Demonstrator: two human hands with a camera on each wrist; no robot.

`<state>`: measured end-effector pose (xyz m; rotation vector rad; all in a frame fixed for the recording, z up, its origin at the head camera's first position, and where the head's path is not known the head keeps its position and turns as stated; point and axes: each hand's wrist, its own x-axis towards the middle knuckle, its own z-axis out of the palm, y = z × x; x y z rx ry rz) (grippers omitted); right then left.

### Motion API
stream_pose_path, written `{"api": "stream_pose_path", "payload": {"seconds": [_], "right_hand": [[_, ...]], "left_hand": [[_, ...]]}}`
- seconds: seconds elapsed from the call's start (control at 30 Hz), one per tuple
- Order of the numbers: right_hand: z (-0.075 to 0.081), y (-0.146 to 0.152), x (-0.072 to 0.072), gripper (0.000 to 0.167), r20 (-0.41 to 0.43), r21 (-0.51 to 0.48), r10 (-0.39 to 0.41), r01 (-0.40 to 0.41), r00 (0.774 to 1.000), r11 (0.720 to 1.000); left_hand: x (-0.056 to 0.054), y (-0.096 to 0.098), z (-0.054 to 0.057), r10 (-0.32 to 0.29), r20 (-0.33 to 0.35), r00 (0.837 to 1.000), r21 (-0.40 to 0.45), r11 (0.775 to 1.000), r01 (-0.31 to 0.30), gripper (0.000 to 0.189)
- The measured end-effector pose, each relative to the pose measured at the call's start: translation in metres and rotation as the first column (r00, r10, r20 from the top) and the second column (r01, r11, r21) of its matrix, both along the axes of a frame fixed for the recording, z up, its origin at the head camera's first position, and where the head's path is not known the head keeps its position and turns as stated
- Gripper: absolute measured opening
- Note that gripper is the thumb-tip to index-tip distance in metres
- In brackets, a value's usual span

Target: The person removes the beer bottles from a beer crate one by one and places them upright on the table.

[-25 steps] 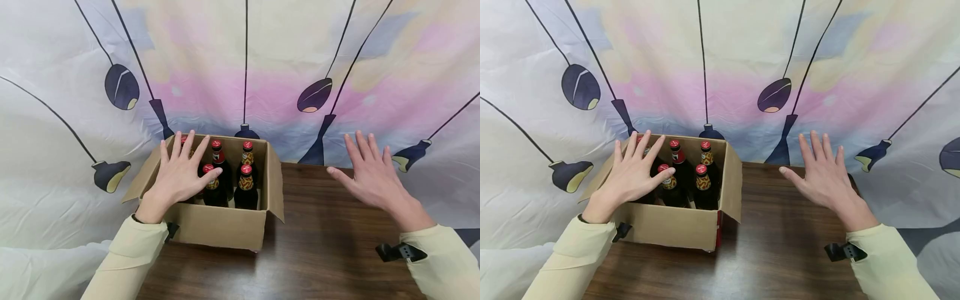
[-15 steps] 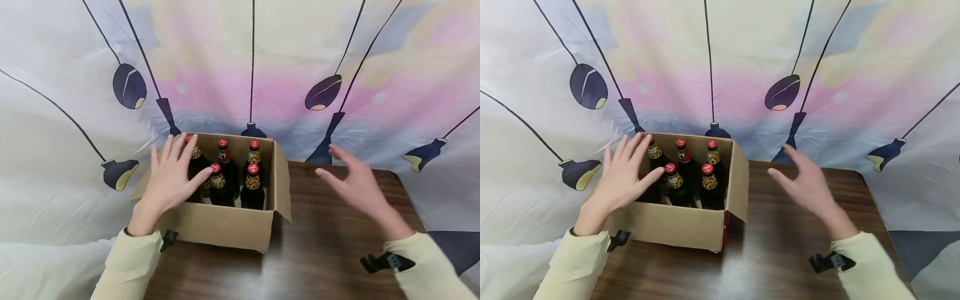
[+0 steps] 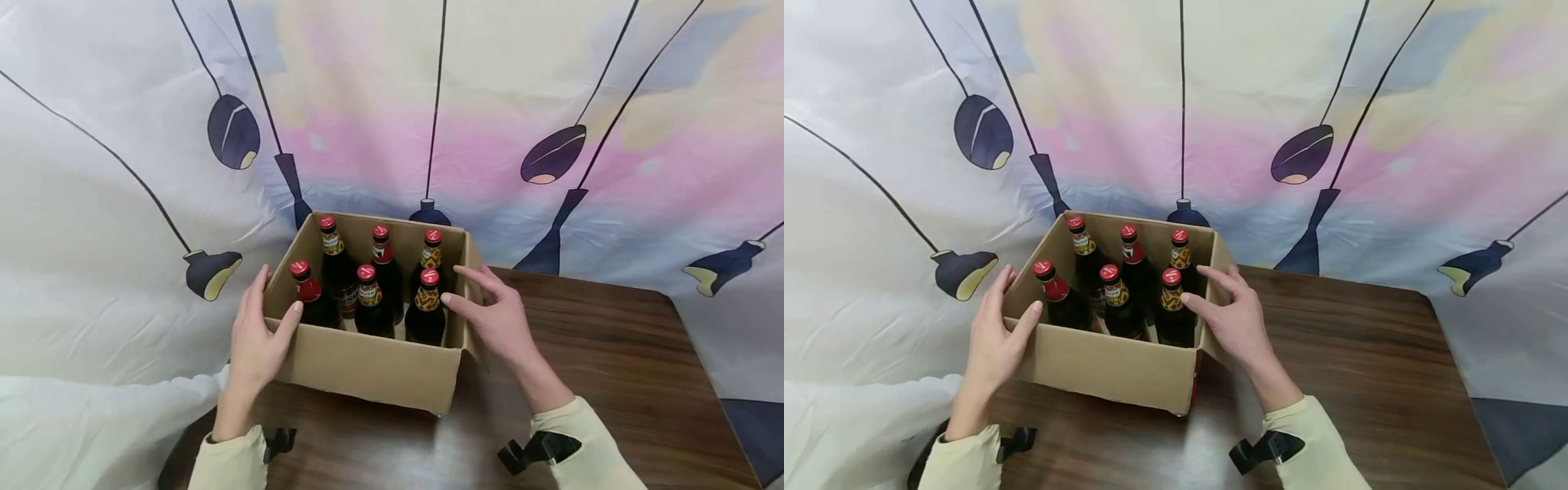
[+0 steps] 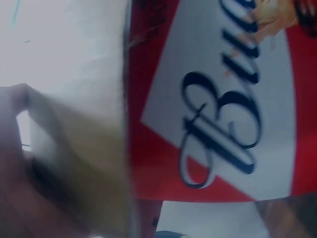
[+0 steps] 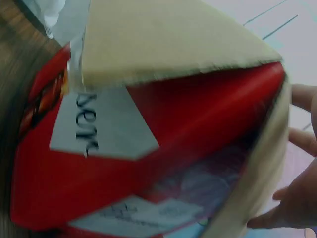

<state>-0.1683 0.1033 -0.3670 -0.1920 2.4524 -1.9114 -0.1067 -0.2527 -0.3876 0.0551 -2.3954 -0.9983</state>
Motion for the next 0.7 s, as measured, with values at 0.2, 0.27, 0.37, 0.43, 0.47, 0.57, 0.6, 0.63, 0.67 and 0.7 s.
{"api": "stream_pose_path", "payload": {"seconds": [0.2, 0.27, 0.37, 0.43, 0.47, 0.57, 0.6, 0.63, 0.67, 0.7], "right_hand": [[0.005, -0.013, -0.001, 0.057, 0.082, 0.032, -0.039, 0.036, 0.996, 0.999], [0.005, -0.017, -0.002, 0.057, 0.095, 0.033, -0.04, 0.037, 0.995, 0.999], [0.006, -0.025, -0.003, 0.055, 0.101, 0.033, -0.03, 0.026, 0.994, 0.999], [0.006, -0.029, -0.004, 0.055, 0.105, 0.041, -0.025, 0.021, 0.994, 0.999], [0.006, -0.031, -0.004, 0.055, 0.107, 0.053, -0.024, 0.018, 0.994, 0.998], [0.008, -0.034, -0.005, 0.058, 0.114, 0.089, -0.017, 0.006, 0.993, 0.996], [0.008, -0.035, -0.006, 0.058, 0.116, 0.105, -0.018, 0.005, 0.993, 0.995], [0.009, -0.036, -0.006, 0.059, 0.119, 0.115, -0.017, 0.003, 0.993, 0.993], [0.01, -0.036, -0.007, 0.059, 0.12, 0.124, -0.018, 0.003, 0.993, 0.992], [0.01, -0.037, -0.008, 0.058, 0.12, 0.131, -0.021, 0.005, 0.993, 0.991]], "left_hand": [[-0.001, 0.007, -0.014, 0.001, -0.084, 0.996, 0.123, 0.992, 0.009, 0.066], [0.0, 0.008, -0.016, 0.014, -0.104, 0.994, 0.135, 0.991, 0.0, 0.063], [0.003, 0.007, -0.019, 0.022, -0.124, 0.992, 0.155, 0.988, -0.003, 0.062], [0.004, 0.006, -0.021, 0.023, -0.129, 0.991, 0.164, 0.986, -0.001, 0.063], [0.004, 0.006, -0.022, 0.021, -0.131, 0.991, 0.167, 0.986, 0.001, 0.063], [0.003, 0.006, -0.024, 0.021, -0.141, 0.99, 0.162, 0.987, 0.002, 0.063], [0.003, 0.006, -0.025, 0.02, -0.147, 0.989, 0.16, 0.987, 0.003, 0.063], [0.003, 0.006, -0.025, 0.02, -0.154, 0.988, 0.158, 0.987, 0.004, 0.063], [0.002, 0.006, -0.026, 0.019, -0.161, 0.987, 0.158, 0.987, 0.006, 0.063], [0.001, 0.006, -0.026, 0.018, -0.168, 0.986, 0.158, 0.987, 0.009, 0.063]]}}
